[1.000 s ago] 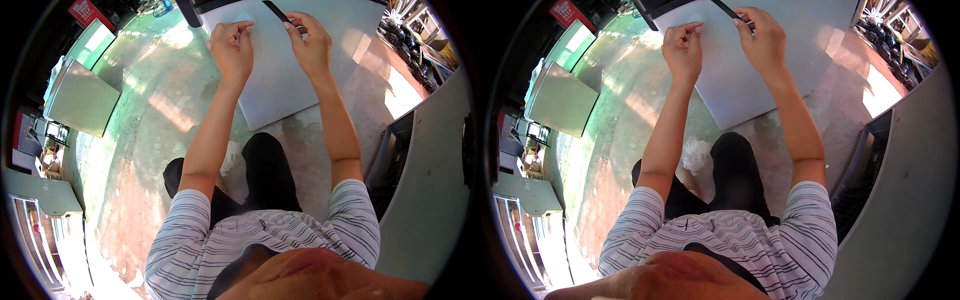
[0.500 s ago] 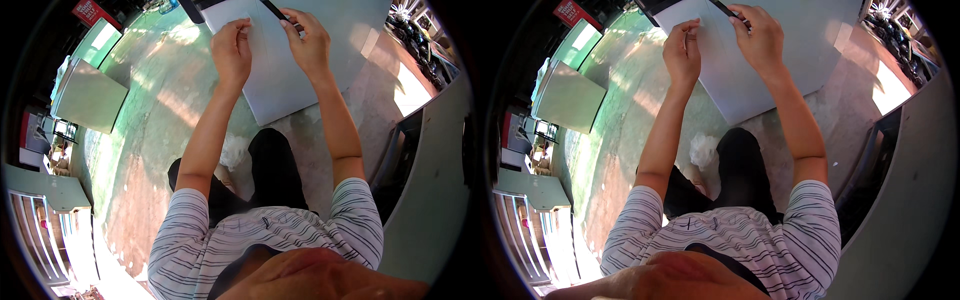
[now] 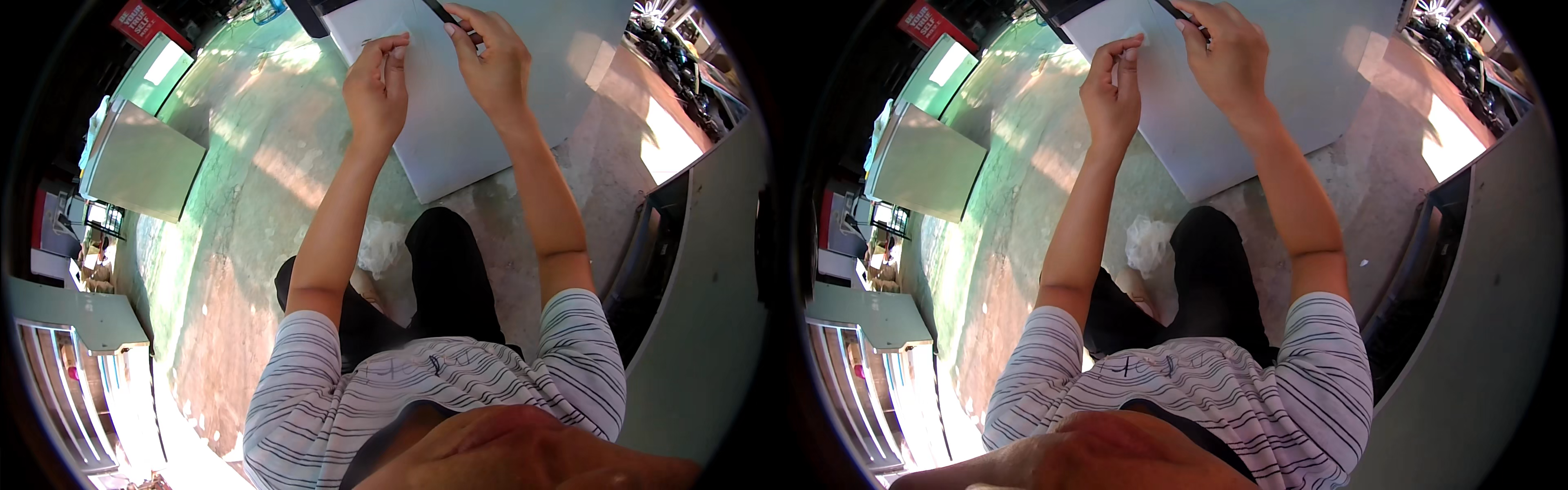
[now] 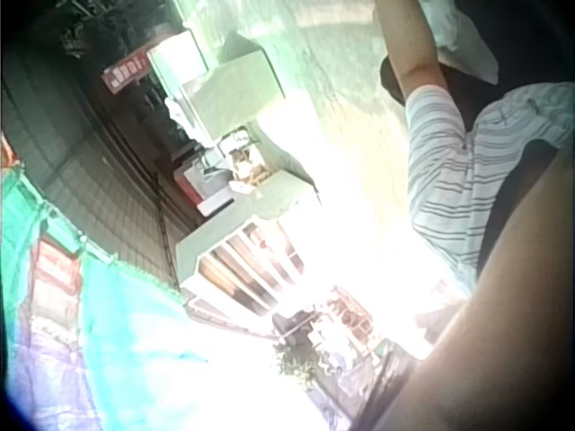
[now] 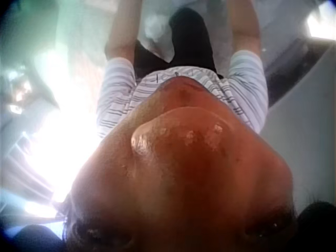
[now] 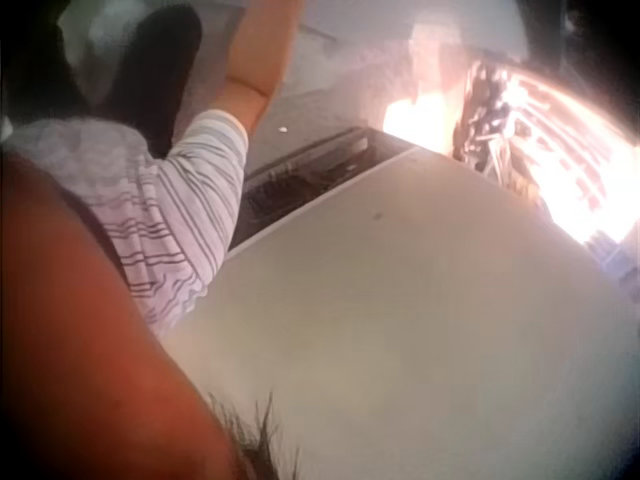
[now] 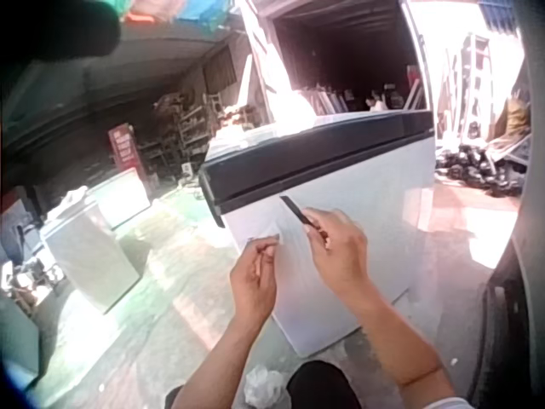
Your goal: The person scrapes adhesive residue from the edge of a freezer chest with a small black blade, then applies a piece of clear adhesive tape to the corner.
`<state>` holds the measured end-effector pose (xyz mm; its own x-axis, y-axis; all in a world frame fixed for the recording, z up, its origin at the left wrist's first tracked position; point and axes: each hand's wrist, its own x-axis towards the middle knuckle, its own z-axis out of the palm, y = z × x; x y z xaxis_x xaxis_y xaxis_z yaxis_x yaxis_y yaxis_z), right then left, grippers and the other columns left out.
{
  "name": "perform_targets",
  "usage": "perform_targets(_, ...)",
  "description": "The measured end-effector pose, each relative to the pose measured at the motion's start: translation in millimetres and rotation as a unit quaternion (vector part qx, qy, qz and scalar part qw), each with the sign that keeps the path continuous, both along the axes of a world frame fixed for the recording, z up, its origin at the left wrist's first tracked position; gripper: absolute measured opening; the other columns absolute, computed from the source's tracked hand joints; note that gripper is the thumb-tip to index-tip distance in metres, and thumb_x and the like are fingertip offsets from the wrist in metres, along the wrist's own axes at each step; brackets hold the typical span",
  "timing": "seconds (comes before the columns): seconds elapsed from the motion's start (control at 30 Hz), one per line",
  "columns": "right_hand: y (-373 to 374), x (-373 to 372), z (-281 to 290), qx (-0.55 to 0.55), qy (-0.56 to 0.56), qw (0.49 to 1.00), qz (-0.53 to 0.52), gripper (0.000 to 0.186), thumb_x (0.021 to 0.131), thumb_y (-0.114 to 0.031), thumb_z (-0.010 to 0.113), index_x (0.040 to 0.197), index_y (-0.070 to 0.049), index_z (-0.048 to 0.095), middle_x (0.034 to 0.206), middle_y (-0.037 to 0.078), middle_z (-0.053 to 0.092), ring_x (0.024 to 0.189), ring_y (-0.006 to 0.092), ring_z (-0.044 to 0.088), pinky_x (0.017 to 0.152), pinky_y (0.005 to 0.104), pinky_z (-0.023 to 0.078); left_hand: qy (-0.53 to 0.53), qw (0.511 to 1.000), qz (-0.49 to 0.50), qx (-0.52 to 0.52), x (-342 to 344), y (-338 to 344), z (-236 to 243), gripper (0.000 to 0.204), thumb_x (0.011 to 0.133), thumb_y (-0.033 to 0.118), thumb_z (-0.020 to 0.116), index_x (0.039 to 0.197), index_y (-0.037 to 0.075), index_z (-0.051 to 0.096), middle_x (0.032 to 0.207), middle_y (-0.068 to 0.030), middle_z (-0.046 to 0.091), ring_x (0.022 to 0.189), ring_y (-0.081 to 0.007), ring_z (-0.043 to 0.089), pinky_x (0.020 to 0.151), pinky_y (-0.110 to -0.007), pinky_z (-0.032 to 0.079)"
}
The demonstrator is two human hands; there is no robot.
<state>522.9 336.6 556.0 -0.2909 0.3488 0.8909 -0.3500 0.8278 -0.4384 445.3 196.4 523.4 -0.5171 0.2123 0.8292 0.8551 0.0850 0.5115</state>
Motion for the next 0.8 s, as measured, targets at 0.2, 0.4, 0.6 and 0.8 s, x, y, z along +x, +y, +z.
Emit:
perform_targets(0.2,0.9,-3.9,3.2,0.056,0.015,0.996,-0.063,0.024,0.088,-0.008,0.072,0.111,-0.01,0.074,0.085,0.013,0.067,0.077,0.0344,0.065,0.069,0.0437,0.047,-0.04,0.999,-0.015,0.007,6.9,-0.9,6.6,0.018,0.107,0.021,0.06,0.113,0.007,0.069,0.113,-0.003,0.078,0.094,-0.0097,0.069,0.084,-0.025,0.052)
perform_targets(0.4,0.3,-5.5,2.8,0.073,0.022,0.994,-0.075,0.026,0.089,-0.008,0.07,0.115,-0.01,0.075,0.085,0.013,0.067,0.078,0.0347,0.065,0.069,0.0447,0.047,-0.039,0.999,-0.025,0.016,6.1,-1.2,5.4,0.017,0.106,0.02,0.06,0.113,0.007,0.069,0.113,-0.0027,0.078,0.094,-0.0096,0.069,0.084,-0.025,0.052)
perform_targets(0.6,0.6,-6.5,-0.2,0.069,0.007,0.994,-0.079,0.029,0.089,-0.008,0.07,0.117,-0.012,0.076,0.081,0.013,0.064,0.074,0.0346,0.063,0.067,0.0446,0.046,-0.034,0.999,-0.034,0.019,4.0,-0.1,2.4,0.016,0.106,0.018,0.06,0.112,0.006,0.069,0.113,-0.0029,0.078,0.095,-0.0089,0.069,0.083,-0.024,0.052)
perform_targets(0.8,-0.5,-5.8,-0.4,0.073,-0.004,0.993,-0.091,0.028,0.089,-0.008,0.07,0.115,-0.013,0.078,0.079,0.013,0.061,0.072,0.0346,0.061,0.065,0.0446,0.047,-0.033,0.998,-0.048,0.024,1.1,-0.7,1.1,0.017,0.106,0.017,0.059,0.111,0.004,0.068,0.114,-0.0054,0.077,0.099,-0.0101,0.069,0.085,-0.024,0.051)
